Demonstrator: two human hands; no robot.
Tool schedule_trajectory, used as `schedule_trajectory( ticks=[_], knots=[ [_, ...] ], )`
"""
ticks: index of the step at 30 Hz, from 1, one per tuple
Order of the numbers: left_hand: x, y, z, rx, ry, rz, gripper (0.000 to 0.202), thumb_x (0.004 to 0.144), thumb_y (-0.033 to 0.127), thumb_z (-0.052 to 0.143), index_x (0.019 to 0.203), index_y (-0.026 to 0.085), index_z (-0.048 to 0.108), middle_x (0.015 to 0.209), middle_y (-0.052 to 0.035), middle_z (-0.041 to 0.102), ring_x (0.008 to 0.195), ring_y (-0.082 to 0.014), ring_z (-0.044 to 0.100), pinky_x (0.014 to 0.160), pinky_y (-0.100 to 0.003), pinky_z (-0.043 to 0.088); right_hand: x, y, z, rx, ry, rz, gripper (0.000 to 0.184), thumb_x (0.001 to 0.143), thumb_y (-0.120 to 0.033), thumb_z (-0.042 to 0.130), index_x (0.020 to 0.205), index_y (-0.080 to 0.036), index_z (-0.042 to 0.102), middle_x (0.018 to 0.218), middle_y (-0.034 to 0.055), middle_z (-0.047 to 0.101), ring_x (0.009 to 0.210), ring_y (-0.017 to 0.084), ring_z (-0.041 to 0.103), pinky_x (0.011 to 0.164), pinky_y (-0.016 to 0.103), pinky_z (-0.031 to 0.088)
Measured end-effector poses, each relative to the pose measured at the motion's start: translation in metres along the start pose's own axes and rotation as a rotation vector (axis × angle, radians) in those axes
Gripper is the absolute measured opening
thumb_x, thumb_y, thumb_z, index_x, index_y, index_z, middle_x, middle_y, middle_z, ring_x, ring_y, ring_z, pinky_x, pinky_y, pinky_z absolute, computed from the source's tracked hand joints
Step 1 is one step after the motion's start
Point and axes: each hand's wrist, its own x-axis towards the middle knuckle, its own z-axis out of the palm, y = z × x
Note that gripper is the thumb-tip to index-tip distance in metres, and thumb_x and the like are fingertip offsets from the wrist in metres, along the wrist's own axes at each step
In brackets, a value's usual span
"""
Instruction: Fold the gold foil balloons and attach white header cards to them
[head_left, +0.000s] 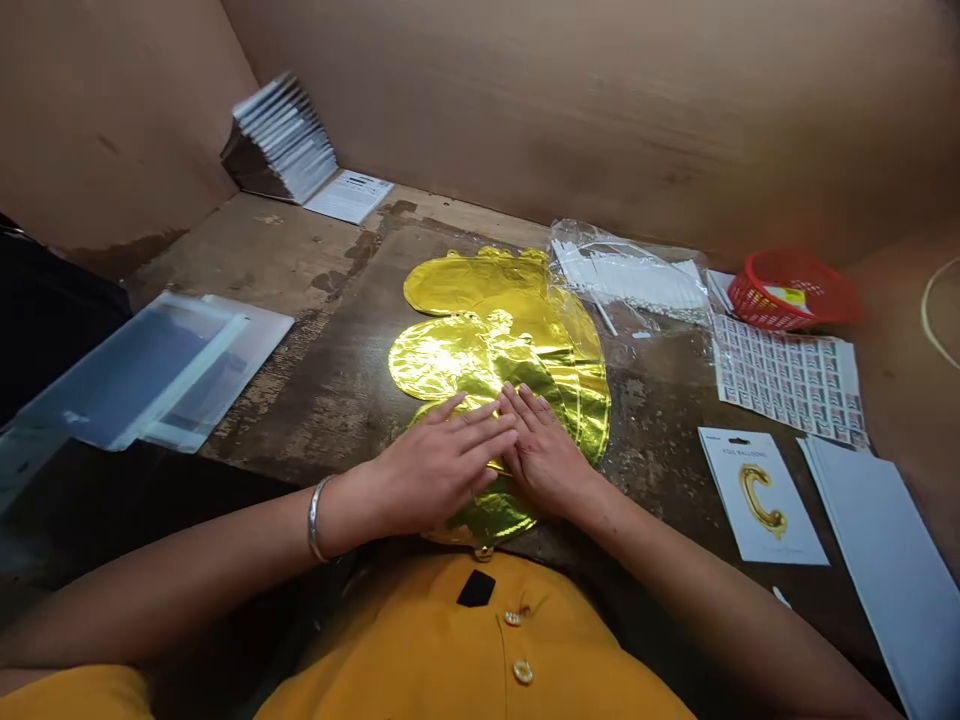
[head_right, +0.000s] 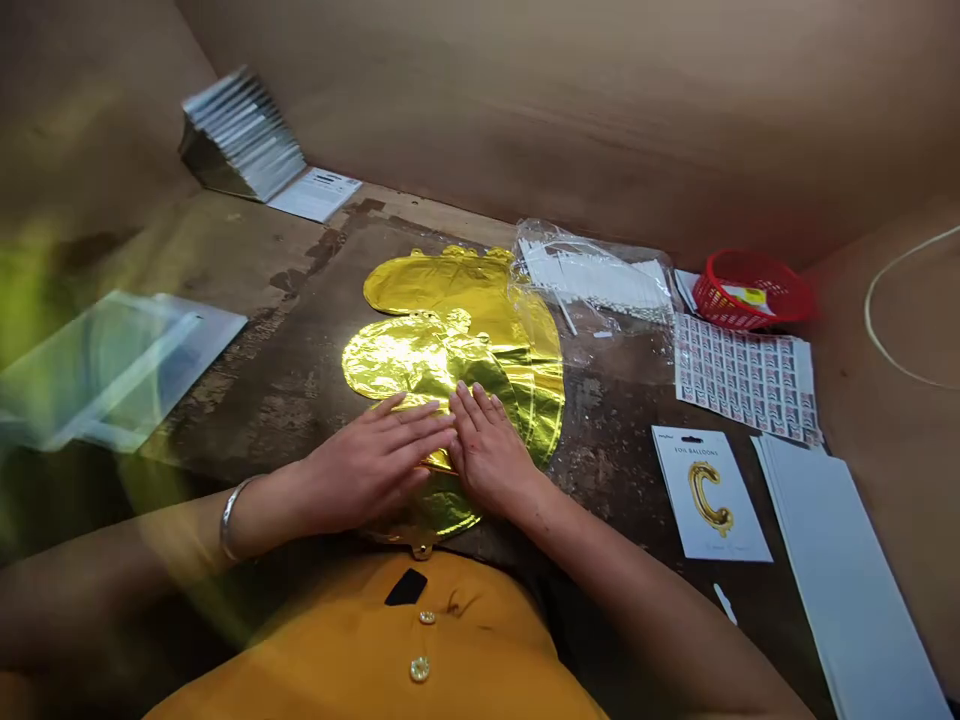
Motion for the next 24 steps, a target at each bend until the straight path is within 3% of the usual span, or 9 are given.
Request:
schedule_trajectory(
  ticks=[3,6,8,11,14,16,18,20,24],
  knots=[
    [-0.007,0.011,0.009,0.006,-0.042,0.090,0.044,0.101,0.033,0.035,0.138,0.012,0.049,0.144,-0.0121,0.050,0.137,-0.0220,0.041,0.119,-0.041,0.018,0.003,0.001,-0.003,0.007,-0.029,0.009,0.058,0.095,-0.024,0.037,0.150,-0.008,0.030,0.157,0.0160,0.026,0.147,0.030,0.017,0.117,0.053,0.023],
    [-0.018,0.016,0.023,0.040,-0.098,0.067,0.049,0.101,0.040,0.036,0.139,0.012,0.047,0.148,-0.0133,0.045,0.138,-0.0248,0.040,0.119,-0.044,0.016,0.005,0.002,-0.014,0.012,-0.069,0.025,0.055,0.096,-0.024,0.036,0.148,-0.005,0.035,0.157,0.0168,0.026,0.147,0.030,0.017,0.118,0.050,0.023],
    [-0.021,0.016,0.027,0.048,-0.111,0.057,0.052,0.100,0.044,0.038,0.140,0.013,0.046,0.148,-0.0130,0.045,0.138,-0.0260,0.040,0.118,-0.045,0.017,0.001,0.000,-0.023,-0.006,-0.028,0.061,0.053,0.097,-0.023,0.035,0.147,-0.005,0.037,0.158,0.0168,0.024,0.148,0.030,0.014,0.118,0.051,0.021],
    [-0.020,0.017,0.026,0.064,-0.112,0.075,0.059,0.098,0.051,0.038,0.141,0.012,0.046,0.146,-0.0162,0.046,0.137,-0.0291,0.042,0.116,-0.045,0.022,-0.023,-0.005,-0.029,-0.029,0.023,-0.011,0.059,0.097,-0.031,0.039,0.151,-0.010,0.028,0.159,0.0145,0.022,0.149,0.027,0.008,0.119,0.052,0.017],
    [-0.017,0.020,0.025,0.081,-0.072,0.071,0.063,0.095,0.055,0.042,0.139,0.011,0.049,0.144,-0.0191,0.048,0.136,-0.0324,0.042,0.115,-0.047,0.024,-0.061,-0.006,-0.023,-0.033,-0.099,-0.171,0.077,0.093,-0.043,0.049,0.155,-0.012,0.015,0.157,0.0147,0.026,0.148,0.026,0.017,0.119,0.049,0.022],
    [-0.017,0.023,0.027,0.081,-0.047,0.054,0.062,0.094,0.055,0.044,0.138,0.012,0.050,0.142,-0.0189,0.050,0.134,-0.0324,0.044,0.115,-0.047,0.024,-0.085,-0.001,-0.020,-0.085,-0.116,-0.108,0.080,0.093,-0.042,0.050,0.155,-0.014,0.010,0.157,0.0153,0.027,0.146,0.028,0.022,0.117,0.053,0.023],
    [-0.018,0.025,0.029,0.072,-0.043,0.041,0.063,0.093,0.056,0.046,0.139,0.014,0.049,0.141,-0.0183,0.051,0.134,-0.0318,0.044,0.115,-0.047,0.023,-0.101,0.001,-0.021,-0.153,-0.052,0.033,0.078,0.094,-0.038,0.049,0.156,-0.015,0.007,0.156,0.0161,0.027,0.146,0.030,0.023,0.116,0.059,0.019],
    [-0.019,0.025,0.030,0.065,-0.045,0.035,0.064,0.092,0.057,0.047,0.140,0.014,0.048,0.142,-0.0176,0.050,0.135,-0.0315,0.043,0.116,-0.047,0.022,-0.107,-0.002,-0.023,-0.173,0.001,0.093,0.077,0.094,-0.037,0.048,0.156,-0.015,0.007,0.156,0.0170,0.027,0.146,0.032,0.022,0.116,0.061,0.015],
    [-0.019,0.025,0.030,0.077,-0.022,0.033,0.063,0.092,0.059,0.046,0.138,0.016,0.050,0.141,-0.0167,0.051,0.135,-0.0308,0.043,0.117,-0.047,0.020,-0.112,-0.014,-0.026,-0.106,-0.098,-0.024,0.069,0.093,-0.037,0.048,0.153,-0.014,0.024,0.155,0.0141,0.031,0.144,0.029,0.029,0.117,0.056,0.021]
  ],
)
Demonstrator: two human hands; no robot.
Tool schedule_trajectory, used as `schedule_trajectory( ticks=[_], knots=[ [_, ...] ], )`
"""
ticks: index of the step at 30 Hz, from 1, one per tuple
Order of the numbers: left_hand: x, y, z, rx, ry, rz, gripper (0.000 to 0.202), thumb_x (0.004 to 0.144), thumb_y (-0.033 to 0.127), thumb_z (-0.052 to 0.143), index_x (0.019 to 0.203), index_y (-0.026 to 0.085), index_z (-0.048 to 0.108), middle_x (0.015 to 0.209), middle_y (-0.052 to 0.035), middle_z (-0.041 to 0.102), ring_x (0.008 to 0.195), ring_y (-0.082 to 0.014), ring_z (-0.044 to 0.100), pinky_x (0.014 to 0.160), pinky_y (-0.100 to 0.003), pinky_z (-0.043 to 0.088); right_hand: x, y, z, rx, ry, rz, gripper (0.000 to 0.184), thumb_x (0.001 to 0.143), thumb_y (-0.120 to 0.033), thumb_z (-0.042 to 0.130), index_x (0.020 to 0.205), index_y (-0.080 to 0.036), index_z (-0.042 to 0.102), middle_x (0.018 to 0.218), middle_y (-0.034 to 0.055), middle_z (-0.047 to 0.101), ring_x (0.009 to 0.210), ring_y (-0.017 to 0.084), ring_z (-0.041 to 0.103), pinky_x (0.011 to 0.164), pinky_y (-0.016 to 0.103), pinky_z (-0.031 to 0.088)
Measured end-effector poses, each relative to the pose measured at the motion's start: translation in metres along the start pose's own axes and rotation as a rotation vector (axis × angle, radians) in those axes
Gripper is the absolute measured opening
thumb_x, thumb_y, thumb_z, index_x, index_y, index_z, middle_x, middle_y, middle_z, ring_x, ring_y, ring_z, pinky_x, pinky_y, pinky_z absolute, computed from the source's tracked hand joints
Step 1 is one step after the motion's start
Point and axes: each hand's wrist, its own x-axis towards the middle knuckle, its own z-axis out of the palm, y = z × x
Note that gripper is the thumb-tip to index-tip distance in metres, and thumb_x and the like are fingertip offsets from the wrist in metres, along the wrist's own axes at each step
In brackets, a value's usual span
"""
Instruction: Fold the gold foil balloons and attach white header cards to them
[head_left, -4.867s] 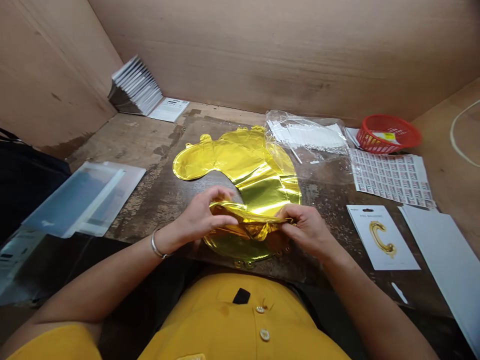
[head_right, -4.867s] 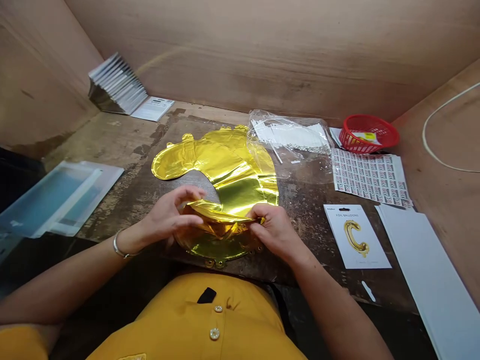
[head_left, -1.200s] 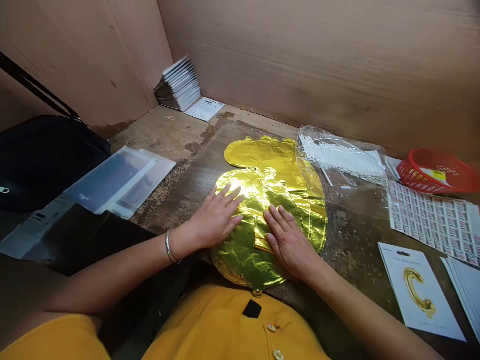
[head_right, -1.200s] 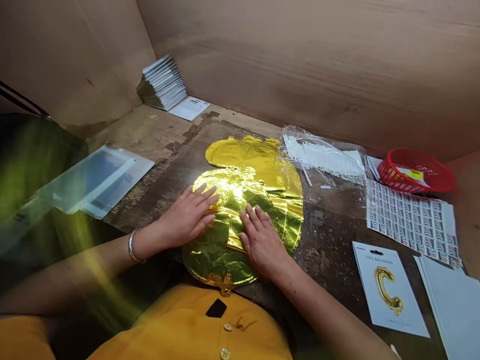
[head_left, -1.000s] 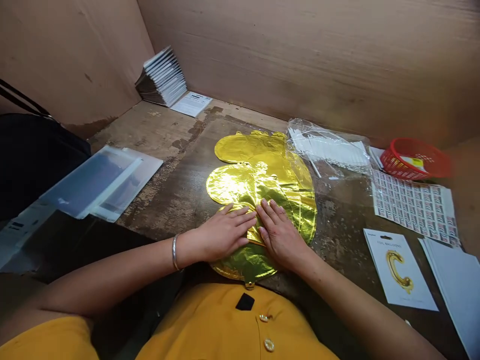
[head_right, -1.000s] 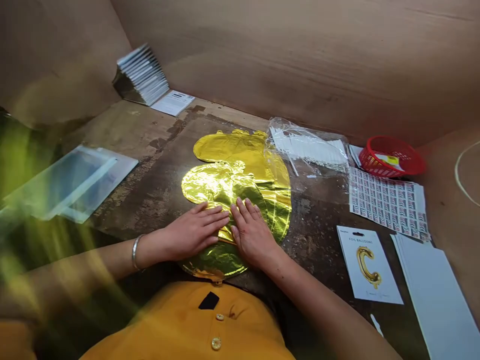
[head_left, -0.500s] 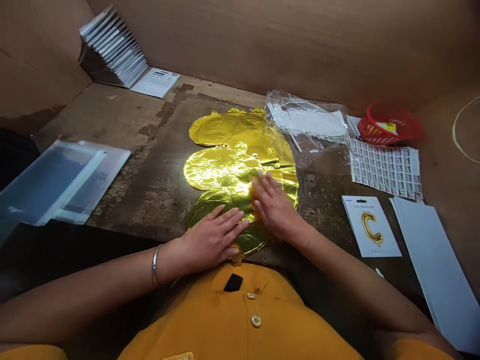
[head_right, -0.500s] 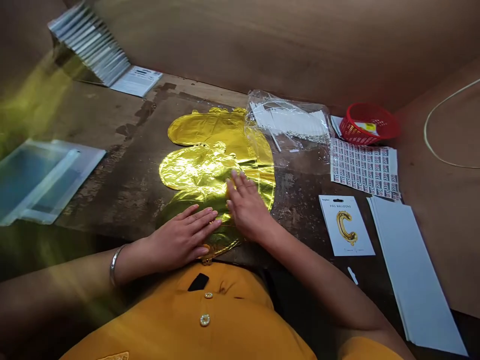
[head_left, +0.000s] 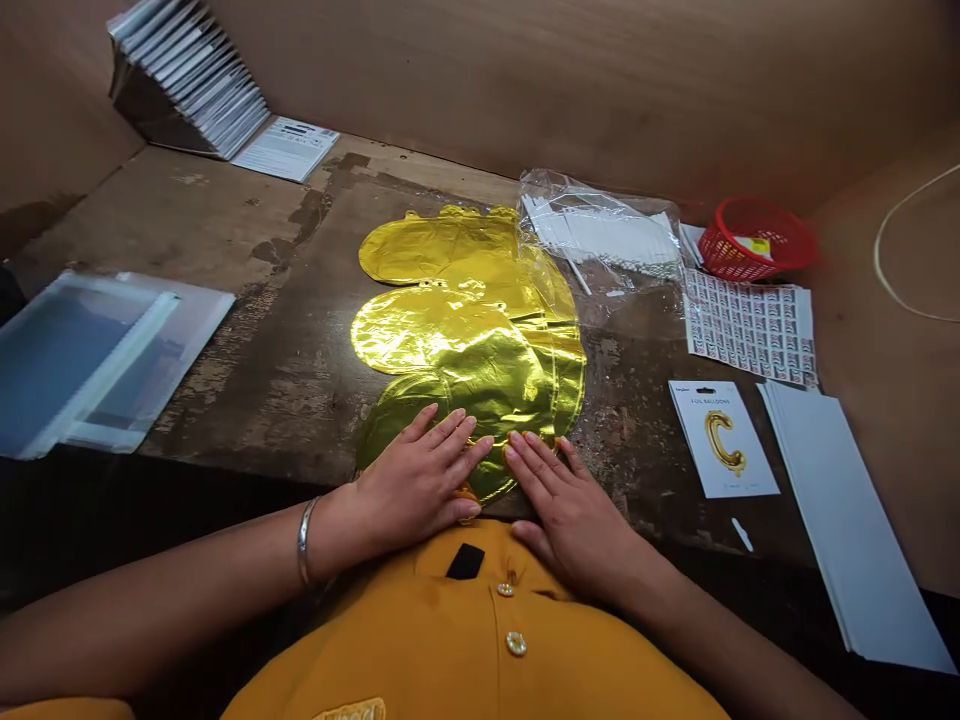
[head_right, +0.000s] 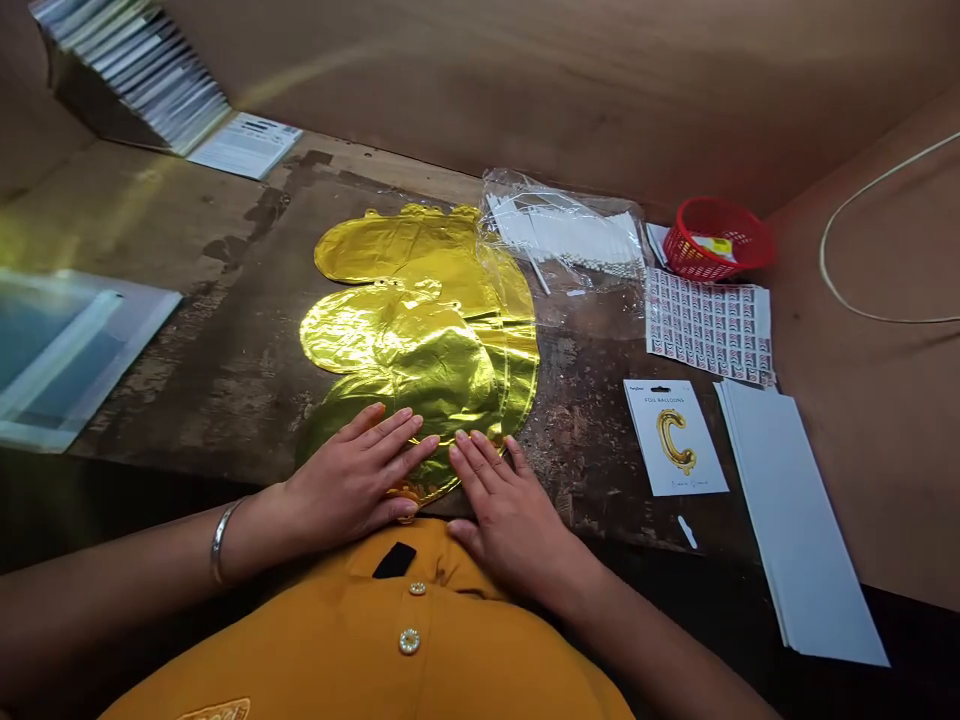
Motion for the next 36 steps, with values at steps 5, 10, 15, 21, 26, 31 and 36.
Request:
schedule_trajectory(
  ticks=[5,10,15,21,26,31,36],
  knots=[
    [0.001,-0.002,-0.002,0.001,0.016,0.008,0.060,0.093,0.057,0.046,0.136,0.016,0.053,0.139,-0.0167,0.053,0.133,-0.0304,0.046,0.115,-0.047,0.022,-0.009,0.004,-0.024,-0.107,0.174,0.259,0.052,0.096,-0.028,0.042,0.146,-0.013,0.041,0.141,0.0177,0.052,0.135,0.034,0.044,0.111,0.062,0.030],
    [0.003,0.005,0.000,0.001,0.021,-0.001,0.062,0.092,0.057,0.048,0.136,0.014,0.051,0.139,-0.0185,0.053,0.132,-0.0325,0.046,0.114,-0.049,0.023,0.045,0.000,-0.031,0.052,0.289,0.008,0.052,0.095,-0.017,0.041,0.147,-0.015,0.040,0.154,0.0108,0.034,0.146,0.027,0.022,0.116,0.048,0.033],
    [0.001,-0.017,-0.018,-0.117,-0.013,0.002,0.048,0.094,0.051,0.047,0.124,0.016,0.061,0.130,-0.0156,0.061,0.120,-0.0279,0.057,0.107,-0.046,0.036,0.092,0.004,0.010,0.160,0.183,-0.033,0.051,0.096,-0.015,0.039,0.146,-0.019,0.042,0.149,0.0098,0.044,0.143,0.026,0.031,0.112,0.050,0.040],
    [0.012,-0.130,-0.067,-0.073,0.168,-0.753,0.030,0.094,0.034,0.047,0.111,0.012,0.061,0.108,-0.0129,0.066,0.097,-0.0229,0.062,0.085,-0.033,0.048,0.087,0.010,0.019,0.153,0.198,-0.041,0.049,0.097,-0.017,0.037,0.146,-0.020,0.043,0.148,0.0102,0.046,0.140,0.027,0.036,0.110,0.052,0.041],
    [0.045,-0.163,-0.070,-0.068,-0.113,-0.910,0.064,0.072,0.044,0.074,0.120,0.006,0.057,0.115,-0.0202,0.063,0.109,-0.0334,0.059,0.090,-0.037,0.046,0.088,0.009,0.017,0.164,0.203,-0.041,0.051,0.097,-0.017,0.037,0.147,-0.023,0.041,0.148,0.0091,0.046,0.140,0.026,0.035,0.109,0.051,0.042],
    [0.059,-0.163,-0.069,-0.162,-0.166,-0.956,0.040,0.065,0.036,0.077,0.095,0.012,0.067,0.096,-0.0133,0.070,0.092,-0.0303,0.065,0.076,-0.032,0.047,0.088,0.010,0.018,0.159,0.204,-0.047,0.050,0.096,-0.017,0.037,0.146,-0.020,0.043,0.147,0.0105,0.045,0.140,0.027,0.035,0.109,0.052,0.042],
    [0.054,-0.163,-0.070,-0.374,-0.079,-0.963,0.014,0.062,0.026,0.073,0.067,0.017,0.064,0.069,-0.0028,0.067,0.076,-0.0224,0.064,0.067,-0.027,0.046,0.087,0.011,0.022,0.142,0.205,-0.049,0.051,0.094,-0.013,0.039,0.145,-0.018,0.044,0.149,0.0103,0.043,0.141,0.027,0.033,0.111,0.050,0.039]
  ],
)
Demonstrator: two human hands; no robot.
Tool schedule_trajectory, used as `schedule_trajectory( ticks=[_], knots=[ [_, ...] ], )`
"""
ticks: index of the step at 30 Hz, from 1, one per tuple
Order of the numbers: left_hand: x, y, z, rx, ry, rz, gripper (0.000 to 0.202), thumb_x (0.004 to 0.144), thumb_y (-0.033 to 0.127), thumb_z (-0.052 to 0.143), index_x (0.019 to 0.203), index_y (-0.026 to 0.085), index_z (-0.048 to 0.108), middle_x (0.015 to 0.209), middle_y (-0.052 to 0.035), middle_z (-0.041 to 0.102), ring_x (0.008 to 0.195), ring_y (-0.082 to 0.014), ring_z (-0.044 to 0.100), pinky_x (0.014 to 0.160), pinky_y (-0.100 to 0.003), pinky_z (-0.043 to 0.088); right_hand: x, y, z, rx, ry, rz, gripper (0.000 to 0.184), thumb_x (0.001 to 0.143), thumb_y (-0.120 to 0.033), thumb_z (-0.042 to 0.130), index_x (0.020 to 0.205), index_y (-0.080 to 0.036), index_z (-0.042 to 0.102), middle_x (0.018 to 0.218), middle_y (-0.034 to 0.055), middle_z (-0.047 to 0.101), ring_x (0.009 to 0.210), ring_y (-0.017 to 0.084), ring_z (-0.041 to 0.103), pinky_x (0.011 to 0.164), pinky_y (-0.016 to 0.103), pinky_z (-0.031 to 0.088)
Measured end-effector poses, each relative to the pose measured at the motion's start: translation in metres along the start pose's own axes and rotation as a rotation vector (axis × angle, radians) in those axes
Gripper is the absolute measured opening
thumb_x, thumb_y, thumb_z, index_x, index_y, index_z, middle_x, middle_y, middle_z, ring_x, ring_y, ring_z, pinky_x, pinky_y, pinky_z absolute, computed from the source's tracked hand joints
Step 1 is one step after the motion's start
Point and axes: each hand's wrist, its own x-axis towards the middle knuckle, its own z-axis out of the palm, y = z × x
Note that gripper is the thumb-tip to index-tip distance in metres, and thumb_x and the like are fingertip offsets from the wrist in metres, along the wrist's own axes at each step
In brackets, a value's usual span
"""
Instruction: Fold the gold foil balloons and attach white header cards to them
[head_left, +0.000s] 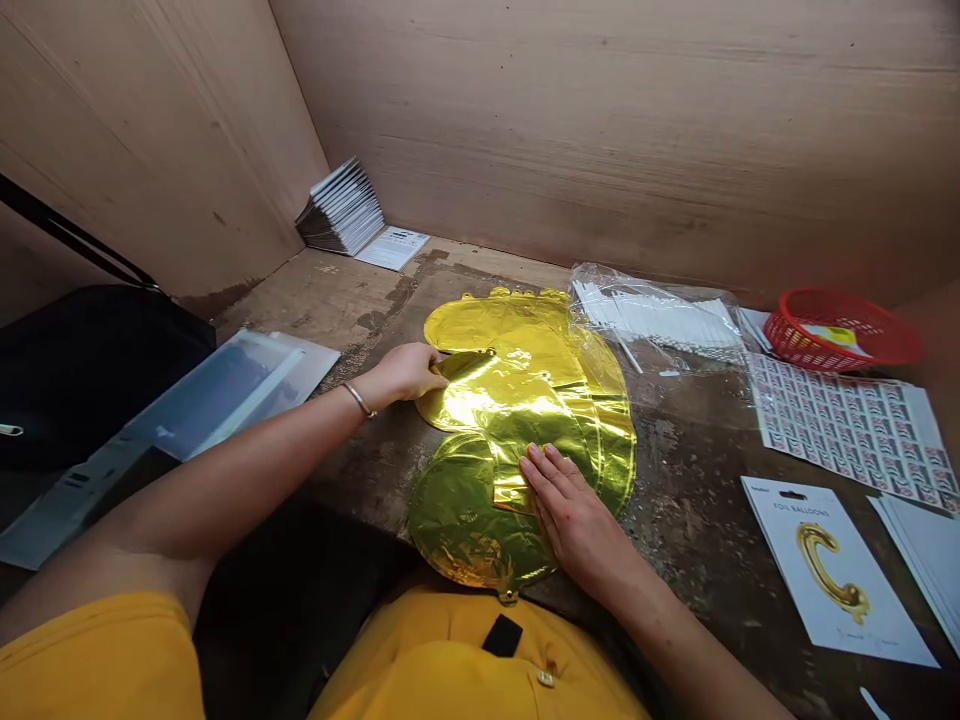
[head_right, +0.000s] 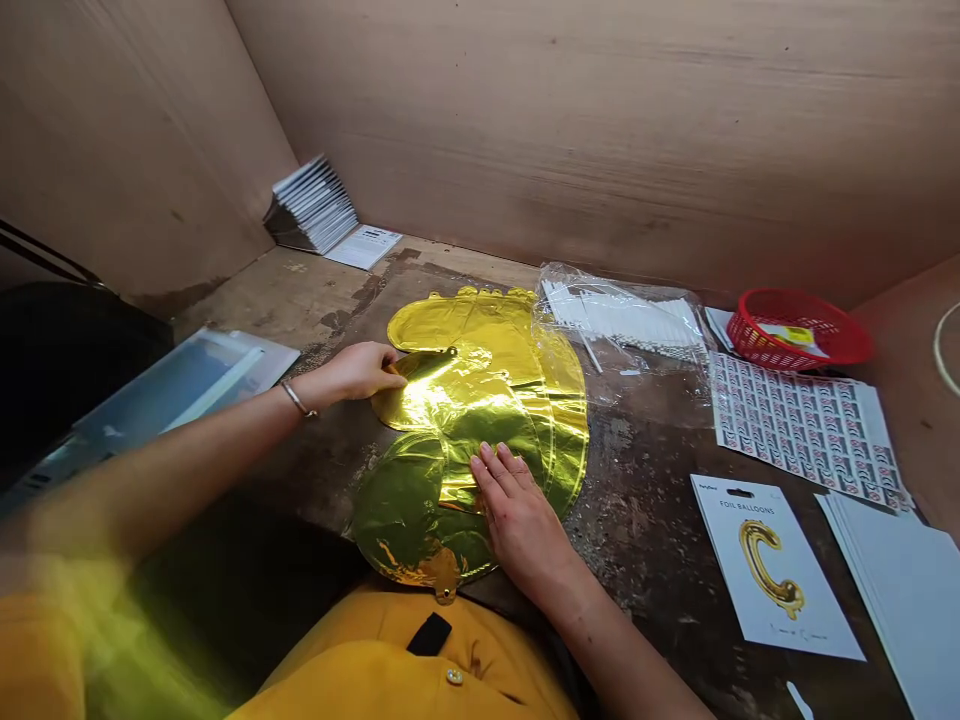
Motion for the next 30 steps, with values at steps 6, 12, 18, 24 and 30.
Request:
schedule_trajectory(
  ticks=[6,12,18,24,30],
  knots=[
    [-0.018,0.012,0.005,-0.380,0.014,0.039,0.020,0.075,0.028,0.058,0.085,0.011,0.065,0.076,-0.0063,0.069,0.067,-0.0160,0.065,0.061,-0.026,0.051,-0.001,0.001,0.003,0.019,0.002,0.015,0.051,0.095,-0.012,0.039,0.146,-0.018,0.043,0.150,0.0095,0.041,0.142,0.027,0.031,0.114,0.049,0.036],
    [-0.033,0.058,-0.029,-0.620,0.037,0.234,0.027,0.068,0.032,0.069,0.086,0.012,0.068,0.078,-0.0041,0.070,0.064,-0.0148,0.063,0.059,-0.025,0.050,0.002,0.005,-0.001,0.030,0.010,0.010,0.048,0.096,-0.014,0.038,0.143,-0.013,0.046,0.151,0.0118,0.041,0.142,0.027,0.032,0.114,0.048,0.036],
    [-0.016,0.024,-0.032,0.011,-0.028,0.021,0.028,0.069,0.030,0.071,0.091,0.012,0.071,0.083,-0.0076,0.073,0.074,-0.0212,0.068,0.063,-0.026,0.049,0.002,0.005,0.000,0.013,0.008,-0.008,0.048,0.094,-0.011,0.037,0.139,-0.007,0.050,0.148,0.0157,0.045,0.141,0.030,0.035,0.113,0.050,0.038],
    [0.008,-0.007,-0.006,0.221,0.082,-0.054,0.057,0.071,0.051,0.071,0.113,0.013,0.065,0.115,-0.0178,0.068,0.105,-0.0329,0.064,0.086,-0.036,0.048,0.002,0.005,0.000,0.006,0.014,-0.009,0.048,0.093,-0.010,0.038,0.140,-0.011,0.050,0.149,0.0133,0.044,0.141,0.028,0.035,0.113,0.048,0.038],
    [0.017,0.017,0.003,0.257,0.046,-0.070,0.046,0.056,0.037,0.083,0.092,0.012,0.071,0.104,-0.0201,0.070,0.106,-0.0383,0.063,0.087,-0.035,0.048,0.000,0.006,0.002,0.024,0.003,0.007,0.051,0.091,-0.009,0.039,0.141,-0.013,0.048,0.149,0.0130,0.043,0.142,0.027,0.034,0.113,0.049,0.037]
  ],
)
